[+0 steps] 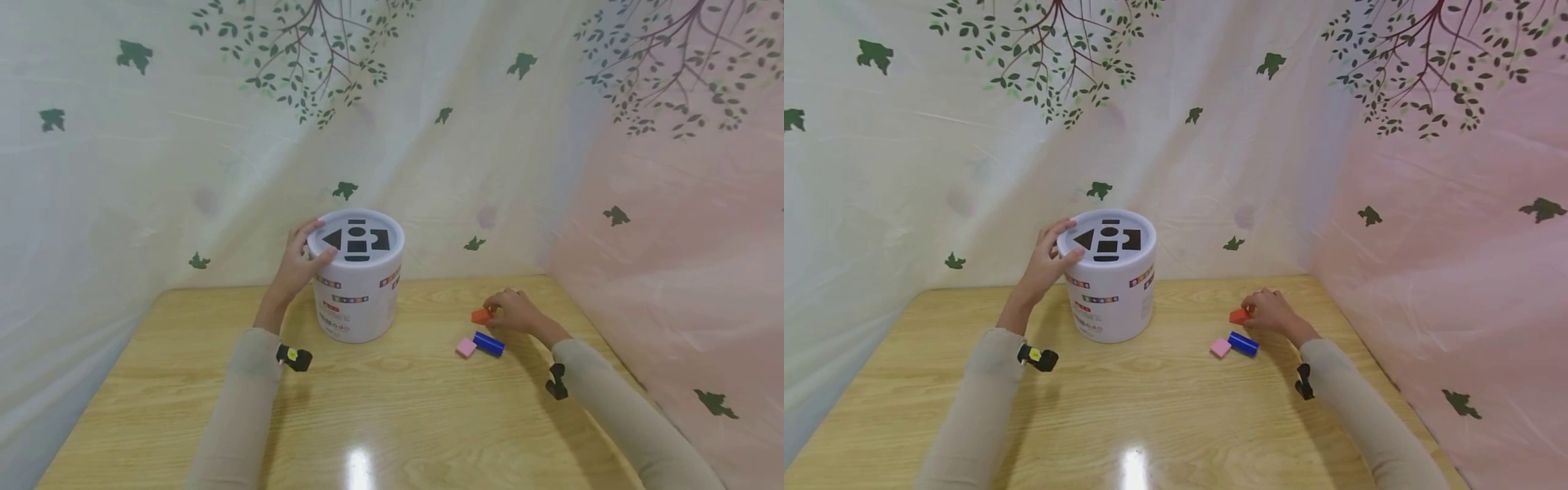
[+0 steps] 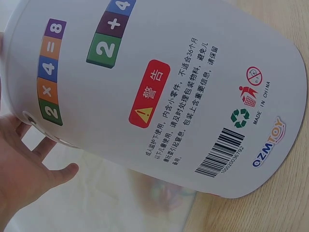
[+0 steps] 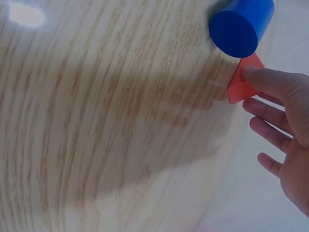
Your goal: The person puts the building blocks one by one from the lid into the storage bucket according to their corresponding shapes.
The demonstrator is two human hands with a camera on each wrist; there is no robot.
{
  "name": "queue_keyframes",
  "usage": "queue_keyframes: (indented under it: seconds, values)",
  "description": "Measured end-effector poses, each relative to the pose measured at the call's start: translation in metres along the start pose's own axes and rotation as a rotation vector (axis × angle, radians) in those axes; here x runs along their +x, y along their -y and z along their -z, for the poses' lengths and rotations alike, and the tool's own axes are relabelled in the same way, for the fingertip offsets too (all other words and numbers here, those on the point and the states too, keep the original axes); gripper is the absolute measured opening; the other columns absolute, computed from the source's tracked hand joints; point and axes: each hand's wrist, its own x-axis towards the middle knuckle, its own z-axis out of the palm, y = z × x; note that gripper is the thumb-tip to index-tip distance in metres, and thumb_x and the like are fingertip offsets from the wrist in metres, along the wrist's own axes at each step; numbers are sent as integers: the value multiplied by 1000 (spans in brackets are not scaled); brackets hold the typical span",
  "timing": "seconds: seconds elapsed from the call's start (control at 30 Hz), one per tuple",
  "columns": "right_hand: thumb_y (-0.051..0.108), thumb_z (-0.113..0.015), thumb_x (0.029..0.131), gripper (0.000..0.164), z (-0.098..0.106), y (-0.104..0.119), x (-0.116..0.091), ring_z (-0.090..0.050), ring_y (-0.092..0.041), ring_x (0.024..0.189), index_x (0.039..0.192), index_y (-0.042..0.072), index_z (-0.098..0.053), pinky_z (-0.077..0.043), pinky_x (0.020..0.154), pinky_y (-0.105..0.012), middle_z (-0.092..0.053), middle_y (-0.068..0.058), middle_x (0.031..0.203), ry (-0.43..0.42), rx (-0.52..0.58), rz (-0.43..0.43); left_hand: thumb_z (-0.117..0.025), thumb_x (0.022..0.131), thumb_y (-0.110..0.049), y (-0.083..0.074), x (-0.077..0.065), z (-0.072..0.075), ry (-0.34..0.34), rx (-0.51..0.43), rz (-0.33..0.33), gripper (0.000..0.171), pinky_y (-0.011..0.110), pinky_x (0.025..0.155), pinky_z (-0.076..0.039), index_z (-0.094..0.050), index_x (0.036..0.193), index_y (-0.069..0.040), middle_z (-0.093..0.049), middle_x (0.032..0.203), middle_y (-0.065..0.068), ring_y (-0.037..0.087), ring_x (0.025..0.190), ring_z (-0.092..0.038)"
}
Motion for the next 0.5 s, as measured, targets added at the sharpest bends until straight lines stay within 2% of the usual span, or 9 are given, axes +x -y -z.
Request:
queue_keyframes:
  seconds: [0.27,0.5]
  values:
    - [20,-84,81,27,0,2,-2,-60,-27,91,101,5,-71,-45,83,-55,-72,-4,91,-50,26,10,-66,95,-35,-3,1,-1,5,1,8,74,67,124,-17,-33,160,-23,-15,170,2,33,156,-16]
    - [14,-82,79,27,5,7,0,-58,-29,89,99,6,-65,-45,83,-52,-69,-7,91,-113,63,22,-64,96,-28,-4,1,-1,20,-7,33,75,69,125,-12,-29,161,-15,-11,170,9,37,156,-12]
